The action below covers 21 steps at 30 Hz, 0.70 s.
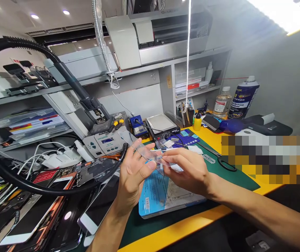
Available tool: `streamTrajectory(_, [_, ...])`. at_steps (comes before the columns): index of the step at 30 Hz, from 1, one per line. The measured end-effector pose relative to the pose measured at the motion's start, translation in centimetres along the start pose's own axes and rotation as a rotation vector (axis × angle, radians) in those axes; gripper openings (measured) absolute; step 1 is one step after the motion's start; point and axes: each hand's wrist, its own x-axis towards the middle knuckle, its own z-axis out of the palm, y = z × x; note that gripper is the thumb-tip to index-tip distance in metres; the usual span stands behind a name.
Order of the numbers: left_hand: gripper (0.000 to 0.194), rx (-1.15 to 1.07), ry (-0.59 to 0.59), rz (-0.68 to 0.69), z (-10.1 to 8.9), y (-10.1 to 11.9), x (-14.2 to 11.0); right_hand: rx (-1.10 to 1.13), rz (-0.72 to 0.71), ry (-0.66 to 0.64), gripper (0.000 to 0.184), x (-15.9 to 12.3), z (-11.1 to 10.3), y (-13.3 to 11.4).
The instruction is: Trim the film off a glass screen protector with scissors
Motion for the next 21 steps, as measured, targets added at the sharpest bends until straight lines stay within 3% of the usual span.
streamTrajectory(21, [0.072, -0.056, -0.014, -0.010, 0.00, 0.02, -0.15, -0.056, 0.039, 0.109, 0.025, 0.11, 0.17, 0.02])
